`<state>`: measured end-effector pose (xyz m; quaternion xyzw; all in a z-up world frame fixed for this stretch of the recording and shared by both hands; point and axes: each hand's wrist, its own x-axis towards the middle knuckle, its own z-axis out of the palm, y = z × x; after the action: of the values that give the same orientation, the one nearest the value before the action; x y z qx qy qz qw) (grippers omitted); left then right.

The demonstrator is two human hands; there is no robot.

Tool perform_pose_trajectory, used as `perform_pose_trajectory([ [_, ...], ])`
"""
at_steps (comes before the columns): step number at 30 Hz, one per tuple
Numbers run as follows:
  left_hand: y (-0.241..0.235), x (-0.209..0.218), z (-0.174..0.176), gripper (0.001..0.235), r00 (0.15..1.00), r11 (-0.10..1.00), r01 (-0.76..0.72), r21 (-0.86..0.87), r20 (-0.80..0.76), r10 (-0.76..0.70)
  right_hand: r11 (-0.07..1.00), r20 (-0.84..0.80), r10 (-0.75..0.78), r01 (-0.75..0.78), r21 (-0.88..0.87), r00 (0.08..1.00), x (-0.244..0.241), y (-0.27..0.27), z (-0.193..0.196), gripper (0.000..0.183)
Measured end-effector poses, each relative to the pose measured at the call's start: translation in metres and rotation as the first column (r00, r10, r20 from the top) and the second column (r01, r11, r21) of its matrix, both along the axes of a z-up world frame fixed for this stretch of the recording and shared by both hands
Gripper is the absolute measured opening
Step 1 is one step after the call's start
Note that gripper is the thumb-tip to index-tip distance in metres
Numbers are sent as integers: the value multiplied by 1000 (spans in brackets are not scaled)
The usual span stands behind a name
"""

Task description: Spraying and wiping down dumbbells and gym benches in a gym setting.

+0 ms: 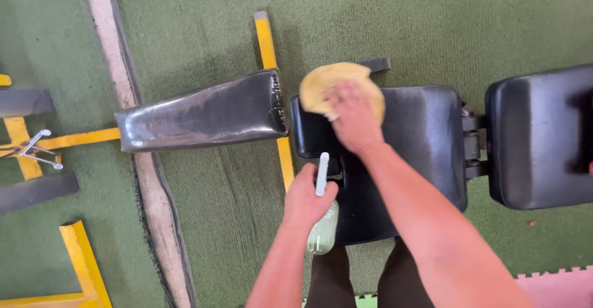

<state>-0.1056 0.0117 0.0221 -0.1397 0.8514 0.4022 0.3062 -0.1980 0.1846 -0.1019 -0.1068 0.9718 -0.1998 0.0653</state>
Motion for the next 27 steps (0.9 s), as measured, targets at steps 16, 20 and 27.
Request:
perform_pose_trajectory([
  [16, 154, 55, -5, 42, 929, 925, 362, 114, 33, -368, 735, 16, -662, 653, -182, 749, 269, 195, -29, 55],
  [20, 169, 75, -3, 39, 901, 904, 412, 116, 97, -423, 724, 61, -669, 668, -171, 740, 291, 190, -27, 54],
  [27, 175, 96, -7, 40, 874, 878, 468, 105, 97, -477, 827, 36, -550, 550, -114, 835, 148, 198, -36, 55],
])
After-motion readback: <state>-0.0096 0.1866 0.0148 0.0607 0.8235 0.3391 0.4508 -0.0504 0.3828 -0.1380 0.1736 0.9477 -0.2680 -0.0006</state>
